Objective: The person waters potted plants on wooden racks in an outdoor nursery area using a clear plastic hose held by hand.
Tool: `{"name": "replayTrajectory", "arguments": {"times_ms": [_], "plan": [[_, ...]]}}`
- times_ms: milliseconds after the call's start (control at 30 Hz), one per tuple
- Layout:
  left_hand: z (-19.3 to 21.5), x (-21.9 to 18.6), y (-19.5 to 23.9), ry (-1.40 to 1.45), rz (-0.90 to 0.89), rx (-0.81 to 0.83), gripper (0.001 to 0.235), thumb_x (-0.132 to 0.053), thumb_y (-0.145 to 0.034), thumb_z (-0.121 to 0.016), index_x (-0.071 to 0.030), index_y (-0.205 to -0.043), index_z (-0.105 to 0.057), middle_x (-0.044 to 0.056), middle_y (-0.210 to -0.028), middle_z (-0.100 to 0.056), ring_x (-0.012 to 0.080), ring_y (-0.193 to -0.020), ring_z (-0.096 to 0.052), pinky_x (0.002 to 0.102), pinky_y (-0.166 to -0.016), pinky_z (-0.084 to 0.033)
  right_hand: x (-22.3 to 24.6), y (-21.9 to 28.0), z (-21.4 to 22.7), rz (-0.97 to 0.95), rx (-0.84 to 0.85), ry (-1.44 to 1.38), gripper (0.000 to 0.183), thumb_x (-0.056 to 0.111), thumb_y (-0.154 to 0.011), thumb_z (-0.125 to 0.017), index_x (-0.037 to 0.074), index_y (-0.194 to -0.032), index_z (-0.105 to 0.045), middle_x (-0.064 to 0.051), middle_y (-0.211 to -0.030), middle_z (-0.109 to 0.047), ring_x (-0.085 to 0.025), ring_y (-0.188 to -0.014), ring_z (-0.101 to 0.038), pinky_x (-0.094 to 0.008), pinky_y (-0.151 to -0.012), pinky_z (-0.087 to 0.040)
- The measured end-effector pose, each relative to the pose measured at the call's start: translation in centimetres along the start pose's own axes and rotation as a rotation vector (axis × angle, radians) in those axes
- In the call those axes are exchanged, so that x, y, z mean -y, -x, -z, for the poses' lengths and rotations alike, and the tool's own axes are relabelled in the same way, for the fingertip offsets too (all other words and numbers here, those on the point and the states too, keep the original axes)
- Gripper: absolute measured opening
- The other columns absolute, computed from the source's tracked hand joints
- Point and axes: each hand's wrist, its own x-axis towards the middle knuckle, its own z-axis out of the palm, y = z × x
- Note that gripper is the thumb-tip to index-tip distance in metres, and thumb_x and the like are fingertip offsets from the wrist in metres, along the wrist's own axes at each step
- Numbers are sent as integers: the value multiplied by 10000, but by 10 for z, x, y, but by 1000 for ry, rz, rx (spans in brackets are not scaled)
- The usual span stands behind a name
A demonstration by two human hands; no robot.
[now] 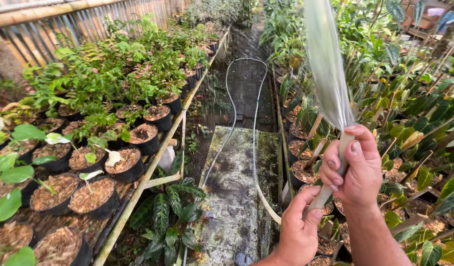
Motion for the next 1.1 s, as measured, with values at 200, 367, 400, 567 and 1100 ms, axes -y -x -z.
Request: {"name": "replayTrajectory", "arguments": {"times_ms": [200, 367, 400, 567, 1100], "plan": [[-17, 8, 18, -30, -7, -22, 352, -68, -1054, -587, -23, -1402, -554, 41, -1151, -641, 105, -981, -583, 264, -875, -504, 10, 16, 9, -8, 14, -42, 234, 217, -1144, -496, 176, -1373, -525, -122, -793, -506, -110, -481, -400, -251, -415, -380], [-24, 9, 28, -9, 8, -16, 355, -63, -1060, -582, -18, -1411, -550, 47, -1123, -641, 111, -963, -564, 265, -879, -492, 17, 25, 8, -20, 27, -69, 243, 207, -1134, -499, 168, -1373, -528, -122, -785, -510, -109, -472, -408, -244, -400, -378], [-24, 7, 31, -13, 10, -14, 355, -64, -1056, -578, -18, -1407, -547, 48, -1142, -650, 112, -990, -580, 266, -897, -497, 18, 27, 6, -21, 15, -59, 241, 210, -1132, -497, 169, -1368, -527, -122, -782, -511, -109, -469, -409, -244, -398, -376], [-25, -6, 43, -21, 8, -2, 348, -72, -1053, -583, -17, -1394, -541, 58, -1191, -665, 123, -1036, -603, 281, -925, -512, 23, 38, -4, -17, -5, -31, 233, 214, -1133, -497, 172, -1360, -527, -120, -772, -513, -104, -462, -411, -240, -391, -369], [9, -73, 134, -59, -19, 1, 368, -17, -1029, -593, -24, -1396, -560, 67, -1188, -669, 132, -1022, -632, 286, -913, -528, 38, 108, -100, -3, -59, 11, 224, 220, -1142, -493, 182, -1360, -529, -116, -781, -511, -105, -460, -395, -243, -390, -363]]}}
